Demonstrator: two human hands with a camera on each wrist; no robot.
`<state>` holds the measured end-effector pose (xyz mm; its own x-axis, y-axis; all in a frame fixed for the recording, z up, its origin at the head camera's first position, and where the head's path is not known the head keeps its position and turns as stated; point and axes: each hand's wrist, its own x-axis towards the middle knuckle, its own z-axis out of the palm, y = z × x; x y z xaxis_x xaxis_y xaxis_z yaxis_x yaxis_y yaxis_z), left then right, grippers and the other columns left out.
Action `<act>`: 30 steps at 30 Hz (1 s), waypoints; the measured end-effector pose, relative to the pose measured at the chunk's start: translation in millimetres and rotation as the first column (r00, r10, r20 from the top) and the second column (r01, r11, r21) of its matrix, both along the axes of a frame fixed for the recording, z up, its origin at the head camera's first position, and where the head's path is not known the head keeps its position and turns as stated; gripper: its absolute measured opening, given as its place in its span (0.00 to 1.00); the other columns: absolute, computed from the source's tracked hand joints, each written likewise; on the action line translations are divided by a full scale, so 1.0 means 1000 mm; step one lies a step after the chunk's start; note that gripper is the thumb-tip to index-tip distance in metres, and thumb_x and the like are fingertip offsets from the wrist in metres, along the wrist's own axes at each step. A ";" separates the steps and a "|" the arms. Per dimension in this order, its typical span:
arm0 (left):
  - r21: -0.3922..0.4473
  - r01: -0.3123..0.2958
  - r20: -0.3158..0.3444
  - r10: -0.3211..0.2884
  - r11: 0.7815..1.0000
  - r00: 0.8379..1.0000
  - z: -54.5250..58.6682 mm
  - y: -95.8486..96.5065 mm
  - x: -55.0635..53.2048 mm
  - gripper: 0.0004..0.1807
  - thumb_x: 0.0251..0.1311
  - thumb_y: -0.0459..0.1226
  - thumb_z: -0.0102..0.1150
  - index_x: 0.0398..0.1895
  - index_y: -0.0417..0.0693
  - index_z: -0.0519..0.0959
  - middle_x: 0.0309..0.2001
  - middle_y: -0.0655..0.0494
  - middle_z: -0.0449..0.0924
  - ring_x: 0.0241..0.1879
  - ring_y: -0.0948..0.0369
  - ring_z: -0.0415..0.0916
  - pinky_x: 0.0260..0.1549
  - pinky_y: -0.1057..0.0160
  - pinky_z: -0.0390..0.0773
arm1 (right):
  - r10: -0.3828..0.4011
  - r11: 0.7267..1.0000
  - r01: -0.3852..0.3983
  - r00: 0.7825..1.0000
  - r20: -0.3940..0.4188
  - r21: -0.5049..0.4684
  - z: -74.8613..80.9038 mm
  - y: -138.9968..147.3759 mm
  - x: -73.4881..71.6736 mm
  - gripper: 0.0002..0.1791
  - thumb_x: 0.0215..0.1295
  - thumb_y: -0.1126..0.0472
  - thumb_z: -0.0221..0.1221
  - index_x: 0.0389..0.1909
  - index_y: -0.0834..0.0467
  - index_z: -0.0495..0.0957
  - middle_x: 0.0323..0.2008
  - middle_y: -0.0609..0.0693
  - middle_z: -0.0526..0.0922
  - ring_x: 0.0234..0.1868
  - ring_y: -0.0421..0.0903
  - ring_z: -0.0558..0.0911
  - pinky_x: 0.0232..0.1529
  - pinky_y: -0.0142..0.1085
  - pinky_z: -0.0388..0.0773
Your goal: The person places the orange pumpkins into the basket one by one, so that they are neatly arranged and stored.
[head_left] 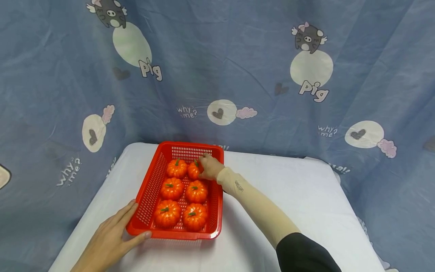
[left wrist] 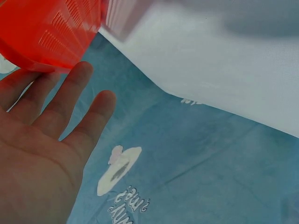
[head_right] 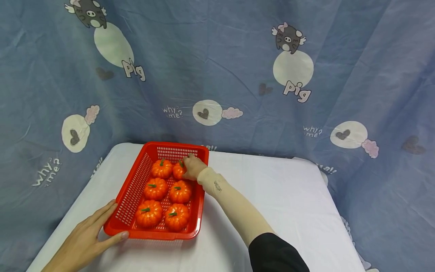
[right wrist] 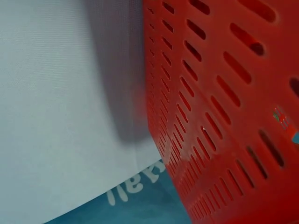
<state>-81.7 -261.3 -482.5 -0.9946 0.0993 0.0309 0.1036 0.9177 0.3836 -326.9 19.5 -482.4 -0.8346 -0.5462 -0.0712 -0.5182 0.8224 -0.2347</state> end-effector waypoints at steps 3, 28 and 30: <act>0.005 0.008 -0.007 -0.008 1.000 1.000 0.000 0.001 -0.001 0.61 0.53 0.74 0.56 0.75 0.36 0.63 0.75 0.38 0.61 0.67 0.36 0.64 0.61 0.26 0.63 | -0.009 1.000 0.009 1.000 0.002 0.006 0.001 0.002 -0.001 0.33 0.57 0.53 0.74 0.62 0.61 0.77 0.64 0.61 0.73 0.59 0.54 0.79 0.65 0.38 0.75; 0.004 0.014 -0.037 -0.013 1.000 0.999 -0.001 0.002 0.000 0.58 0.54 0.70 0.63 0.74 0.33 0.64 0.73 0.36 0.62 0.66 0.36 0.65 0.59 0.28 0.67 | -0.230 0.872 0.018 0.896 -0.379 -0.488 0.011 0.112 0.073 0.22 0.77 0.54 0.54 0.66 0.61 0.74 0.66 0.63 0.72 0.68 0.59 0.70 0.71 0.51 0.65; 0.001 0.010 -0.031 -0.010 1.000 0.999 -0.001 0.002 0.000 0.58 0.54 0.70 0.63 0.74 0.33 0.64 0.73 0.36 0.62 0.66 0.36 0.66 0.59 0.28 0.67 | -0.275 0.864 0.053 0.883 -0.380 -0.500 0.005 0.131 0.085 0.24 0.79 0.53 0.52 0.68 0.60 0.72 0.69 0.63 0.69 0.71 0.61 0.66 0.73 0.55 0.60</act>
